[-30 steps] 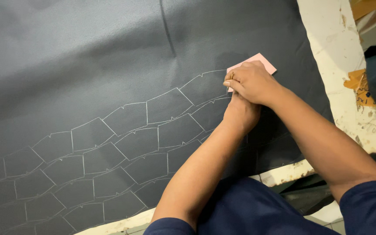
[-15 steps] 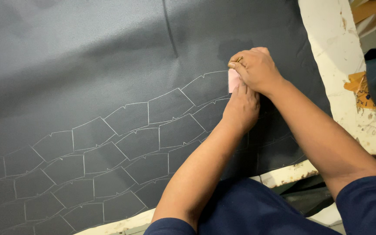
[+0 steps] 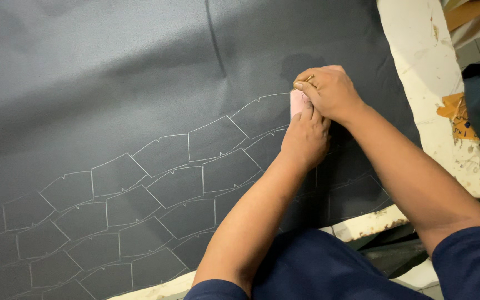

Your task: The person uses a pink paper template and a pencil to trace repeating geometric shapes onto a large sheet of dark material laid on a table. The template is repositioned multiple times to create a continuous pattern across the surface.

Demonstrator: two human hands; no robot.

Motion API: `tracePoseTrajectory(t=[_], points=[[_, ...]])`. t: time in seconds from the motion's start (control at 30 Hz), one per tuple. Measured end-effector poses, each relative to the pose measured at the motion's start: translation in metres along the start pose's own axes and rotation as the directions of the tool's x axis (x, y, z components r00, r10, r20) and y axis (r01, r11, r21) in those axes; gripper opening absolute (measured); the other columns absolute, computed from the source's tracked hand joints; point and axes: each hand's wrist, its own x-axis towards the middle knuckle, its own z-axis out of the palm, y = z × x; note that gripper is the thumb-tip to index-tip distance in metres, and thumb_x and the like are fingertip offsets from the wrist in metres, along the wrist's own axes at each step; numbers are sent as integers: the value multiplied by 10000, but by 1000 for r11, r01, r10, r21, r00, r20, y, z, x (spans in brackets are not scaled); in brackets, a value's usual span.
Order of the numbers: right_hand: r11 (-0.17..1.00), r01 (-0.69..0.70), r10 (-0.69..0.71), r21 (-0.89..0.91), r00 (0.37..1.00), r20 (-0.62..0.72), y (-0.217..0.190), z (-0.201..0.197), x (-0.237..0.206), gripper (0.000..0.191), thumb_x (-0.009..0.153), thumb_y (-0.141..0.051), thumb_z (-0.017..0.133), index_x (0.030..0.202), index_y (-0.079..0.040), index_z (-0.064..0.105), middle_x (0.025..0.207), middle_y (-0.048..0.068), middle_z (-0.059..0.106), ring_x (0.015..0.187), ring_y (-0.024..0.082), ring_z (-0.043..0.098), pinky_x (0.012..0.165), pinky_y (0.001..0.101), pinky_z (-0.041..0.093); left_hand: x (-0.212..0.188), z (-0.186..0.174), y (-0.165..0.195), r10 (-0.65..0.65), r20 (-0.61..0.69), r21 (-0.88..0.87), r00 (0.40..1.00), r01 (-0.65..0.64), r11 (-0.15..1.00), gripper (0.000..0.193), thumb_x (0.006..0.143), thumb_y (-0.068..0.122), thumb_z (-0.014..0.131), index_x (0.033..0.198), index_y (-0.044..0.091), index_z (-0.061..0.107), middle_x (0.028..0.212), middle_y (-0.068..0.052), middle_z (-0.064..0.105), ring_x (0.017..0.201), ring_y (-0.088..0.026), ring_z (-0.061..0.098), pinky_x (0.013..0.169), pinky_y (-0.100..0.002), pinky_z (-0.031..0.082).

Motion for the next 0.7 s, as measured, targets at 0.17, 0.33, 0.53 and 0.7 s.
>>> tracePoseTrajectory(t=[0.17, 0.33, 0.53, 0.7], points=[[992, 25, -24, -127, 1000, 8, 15, -8, -1, 187, 1018, -237, 668, 958, -106, 789, 925, 41, 764, 872, 256, 709, 946, 400, 476, -1, -7, 0, -3, -10, 0, 1000, 3, 1000, 694, 833, 345, 710, 1398, -15, 531, 1491, -246, 470, 1407, -380, 459, 992, -420, 491], [968, -35, 29, -250, 999, -30, 42, -40, -3, 188, 1043, -237, 675, 975, -107, 792, 934, 69, 756, 859, 284, 693, 964, 399, 481, 6, -25, -2, -48, 79, -39, 996, 52, 998, 766, 733, 346, 776, 1381, 50, 496, 1551, -183, 412, 1377, -306, 464, 986, -438, 469], [967, -50, 30, -249, 996, -84, 58, -42, -11, 159, 1059, -217, 684, 1024, -93, 777, 990, 71, 753, 918, 297, 690, 960, 404, 484, 17, -37, -10, -73, 154, -107, 985, 90, 990, 829, 682, 377, 835, 1381, 113, 475, 1575, -119, 377, 1379, -293, 453, 1003, -472, 453], [980, -88, 66, -181, 990, -123, 59, -42, -22, 176, 1074, -236, 678, 1047, -85, 764, 1033, 77, 753, 943, 309, 688, 931, 410, 502, 18, -33, -13, -67, 102, -150, 993, 82, 985, 830, 669, 368, 834, 1389, 132, 493, 1551, -109, 405, 1358, -306, 464, 1000, -475, 462]])
